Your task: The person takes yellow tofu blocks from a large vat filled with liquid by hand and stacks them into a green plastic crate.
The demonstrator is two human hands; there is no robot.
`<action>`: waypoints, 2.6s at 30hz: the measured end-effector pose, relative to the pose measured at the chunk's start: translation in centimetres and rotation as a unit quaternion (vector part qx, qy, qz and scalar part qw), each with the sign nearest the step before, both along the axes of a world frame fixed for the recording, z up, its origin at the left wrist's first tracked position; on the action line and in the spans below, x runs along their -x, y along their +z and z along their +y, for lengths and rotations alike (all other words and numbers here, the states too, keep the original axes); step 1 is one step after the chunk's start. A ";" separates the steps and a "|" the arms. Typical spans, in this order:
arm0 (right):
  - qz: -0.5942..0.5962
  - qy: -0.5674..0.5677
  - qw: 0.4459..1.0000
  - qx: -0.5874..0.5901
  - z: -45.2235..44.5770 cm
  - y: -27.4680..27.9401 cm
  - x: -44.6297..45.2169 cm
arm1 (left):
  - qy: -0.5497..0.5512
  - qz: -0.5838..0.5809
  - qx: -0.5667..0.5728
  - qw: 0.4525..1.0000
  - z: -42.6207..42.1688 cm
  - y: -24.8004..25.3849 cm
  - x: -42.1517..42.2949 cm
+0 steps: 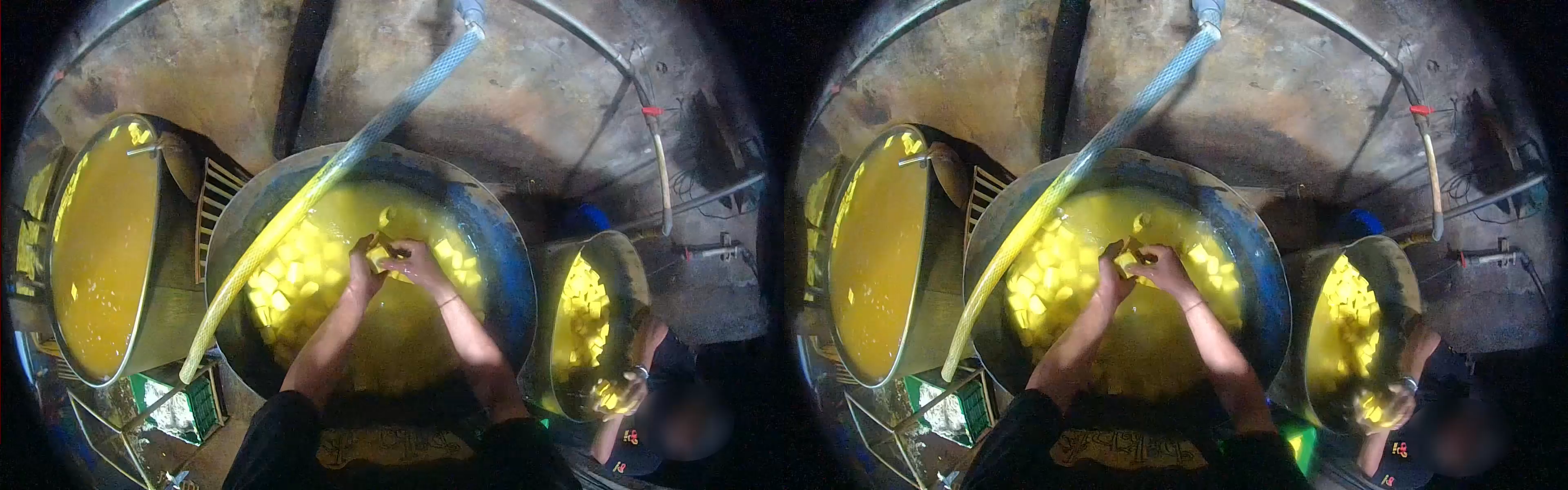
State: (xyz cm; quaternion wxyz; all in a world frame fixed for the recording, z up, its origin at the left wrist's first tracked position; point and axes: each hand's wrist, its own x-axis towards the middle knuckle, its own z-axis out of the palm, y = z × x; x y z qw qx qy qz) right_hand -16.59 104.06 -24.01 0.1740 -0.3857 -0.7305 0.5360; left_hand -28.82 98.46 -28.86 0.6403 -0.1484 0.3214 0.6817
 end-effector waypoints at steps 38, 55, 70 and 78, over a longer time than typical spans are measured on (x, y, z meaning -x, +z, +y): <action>0.019 -0.058 0.994 -0.089 -7.4 13.4 -4.0 | -0.025 -0.005 -0.199 0.980 -1.1 2.9 -2.0; 0.162 -0.484 0.859 0.040 -38.8 18.0 -35.1 | -0.594 0.031 -0.182 0.783 -22.8 17.9 -37.3; -0.458 -0.600 0.610 0.241 -54.4 -21.8 -39.1 | -0.591 0.164 -0.251 0.748 -18.9 16.9 -34.6; -0.383 -0.445 0.807 0.069 -58.8 -26.9 -44.6 | -0.421 0.469 -0.225 0.743 -7.0 20.5 -17.1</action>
